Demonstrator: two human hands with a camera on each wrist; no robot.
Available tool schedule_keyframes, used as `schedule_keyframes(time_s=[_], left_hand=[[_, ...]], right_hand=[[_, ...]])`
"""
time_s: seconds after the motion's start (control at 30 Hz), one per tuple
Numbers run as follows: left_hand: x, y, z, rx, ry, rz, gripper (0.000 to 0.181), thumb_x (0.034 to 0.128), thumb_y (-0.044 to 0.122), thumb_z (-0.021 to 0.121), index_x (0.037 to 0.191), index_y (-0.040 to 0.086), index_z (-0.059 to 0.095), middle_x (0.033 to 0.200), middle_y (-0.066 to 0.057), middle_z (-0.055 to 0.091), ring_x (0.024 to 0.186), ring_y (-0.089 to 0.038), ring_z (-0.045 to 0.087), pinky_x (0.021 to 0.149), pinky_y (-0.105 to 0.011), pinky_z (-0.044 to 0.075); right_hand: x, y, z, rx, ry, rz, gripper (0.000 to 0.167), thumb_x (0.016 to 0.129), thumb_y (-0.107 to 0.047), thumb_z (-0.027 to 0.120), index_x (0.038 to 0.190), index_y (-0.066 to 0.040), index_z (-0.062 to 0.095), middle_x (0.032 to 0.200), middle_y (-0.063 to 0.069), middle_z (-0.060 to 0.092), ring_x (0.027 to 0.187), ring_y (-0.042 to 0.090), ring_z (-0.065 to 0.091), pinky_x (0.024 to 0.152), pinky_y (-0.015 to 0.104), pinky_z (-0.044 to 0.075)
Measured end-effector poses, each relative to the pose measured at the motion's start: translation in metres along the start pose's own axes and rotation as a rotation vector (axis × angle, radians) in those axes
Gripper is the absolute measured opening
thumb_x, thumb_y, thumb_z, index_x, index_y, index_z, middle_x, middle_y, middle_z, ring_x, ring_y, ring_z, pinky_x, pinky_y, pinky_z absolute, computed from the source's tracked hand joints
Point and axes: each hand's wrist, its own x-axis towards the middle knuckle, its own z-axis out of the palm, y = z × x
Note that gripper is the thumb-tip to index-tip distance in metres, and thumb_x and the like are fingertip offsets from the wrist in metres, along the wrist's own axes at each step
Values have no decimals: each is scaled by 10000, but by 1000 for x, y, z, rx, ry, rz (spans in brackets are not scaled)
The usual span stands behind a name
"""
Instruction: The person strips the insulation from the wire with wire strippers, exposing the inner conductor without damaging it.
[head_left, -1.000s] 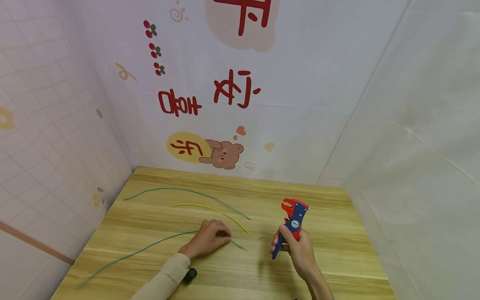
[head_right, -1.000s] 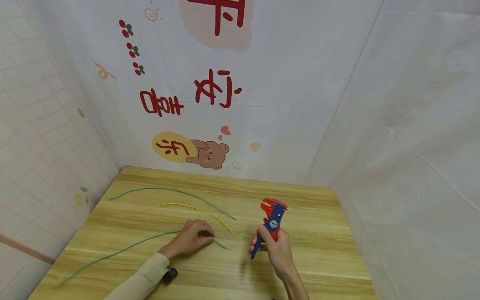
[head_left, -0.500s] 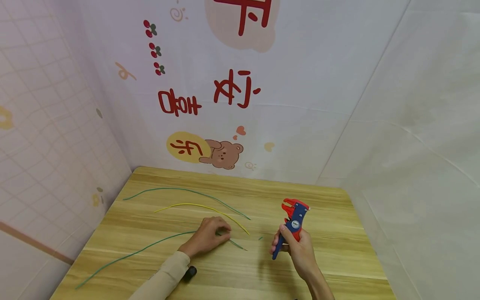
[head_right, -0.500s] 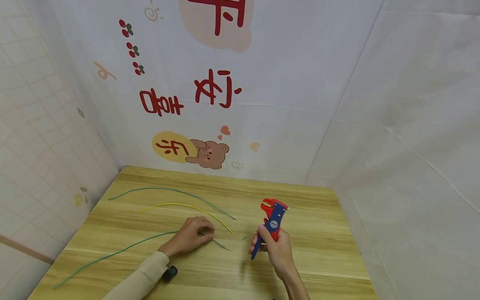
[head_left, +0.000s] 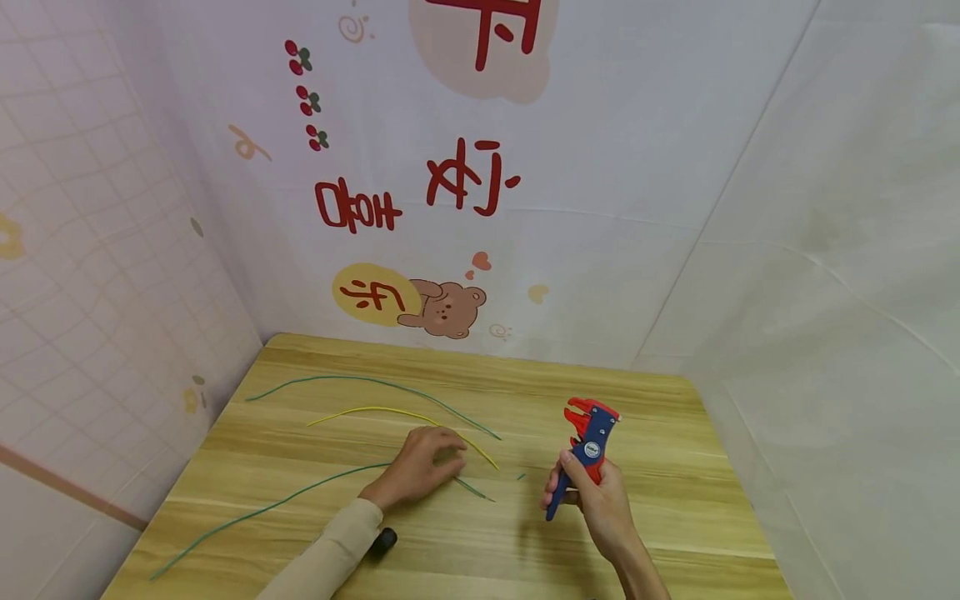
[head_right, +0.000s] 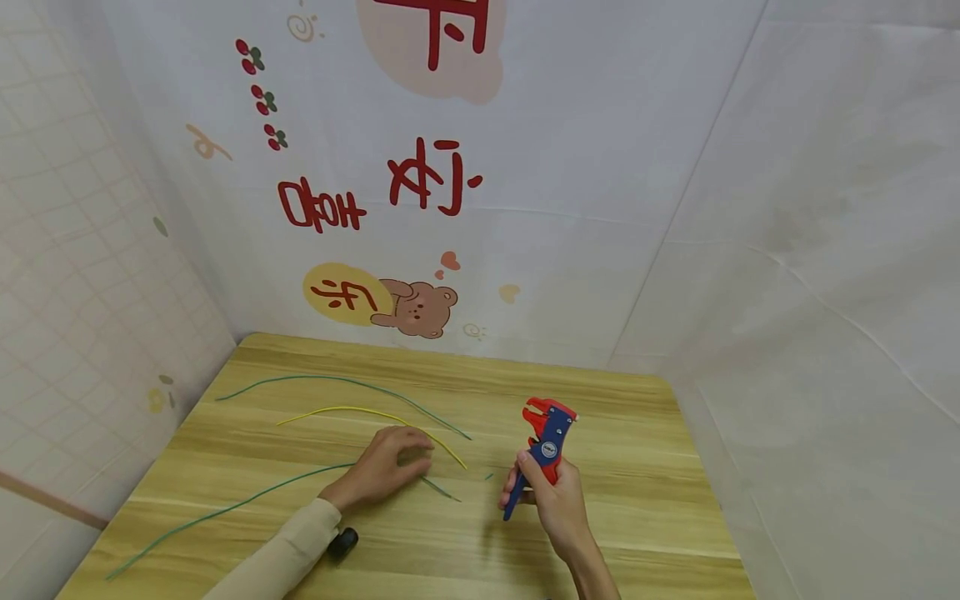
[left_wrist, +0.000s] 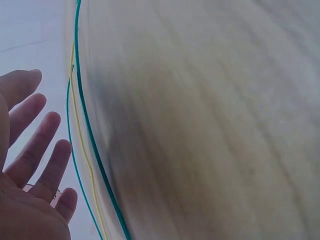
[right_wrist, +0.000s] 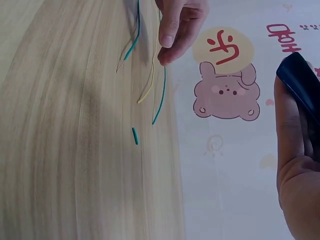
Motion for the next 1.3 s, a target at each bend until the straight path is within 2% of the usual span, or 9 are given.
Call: schedule_keyframes(time_s=[0.37, 0.6, 0.73, 0.87, 1.1, 1.17, 1.3], left_hand=[[2, 0, 0, -2, -3, 8, 224, 1037, 131, 825, 1236, 30, 836, 1369, -203, 778, 1281, -376, 730, 1134, -696, 493], [8, -2, 1, 26, 28, 39, 218, 1023, 115, 830, 1227, 38, 835, 1363, -203, 780, 1284, -401, 717, 1098, -706, 496], [14, -4, 1, 24, -5, 14, 242, 1032, 130, 824, 1254, 34, 831, 1365, -182, 781, 1301, -392, 711, 1127, -688, 493], [18, -4, 1, 51, -30, 25, 250, 1026, 130, 835, 1256, 33, 829, 1331, -143, 793, 1268, -366, 727, 1119, -648, 514], [24, -5, 2, 62, -33, 59, 227, 1020, 136, 842, 1219, 28, 829, 1275, -133, 806, 1209, -347, 746, 1067, -625, 544], [24, -5, 2, 60, -41, 53, 231, 1023, 139, 838, 1222, 24, 828, 1274, -133, 806, 1214, -355, 743, 1072, -639, 537], [27, -6, 3, 31, -85, -5, 245, 1036, 137, 823, 1247, 15, 822, 1307, -140, 800, 1266, -375, 725, 1118, -678, 504]], right_hand=[[-3, 2, -2, -18, -5, 15, 305, 1204, -278, 577, 1103, 2, 640, 853, 56, 747, 737, 223, 809, 747, 519, 706], [-5, 7, -3, -29, -10, 25, 288, 1206, -255, 571, 1110, 9, 633, 852, 52, 751, 739, 213, 810, 744, 520, 706], [-6, 7, -5, -24, -22, 29, 274, 1208, -253, 565, 1106, -10, 639, 854, 44, 752, 740, 205, 808, 746, 513, 707], [-8, 6, -6, -29, -44, 21, 266, 1216, -240, 543, 1102, -19, 638, 861, 31, 752, 745, 193, 809, 744, 497, 708], [-9, 7, -9, -50, -42, 37, 290, 1216, -276, 548, 1110, -19, 634, 868, 27, 753, 755, 191, 814, 756, 484, 711], [-9, 7, -9, -53, -42, 43, 295, 1214, -282, 552, 1117, -15, 632, 869, 30, 753, 757, 196, 815, 761, 487, 711], [-9, 7, -9, -53, -44, 42, 297, 1212, -283, 559, 1127, -8, 633, 869, 33, 755, 757, 199, 815, 760, 493, 710]])
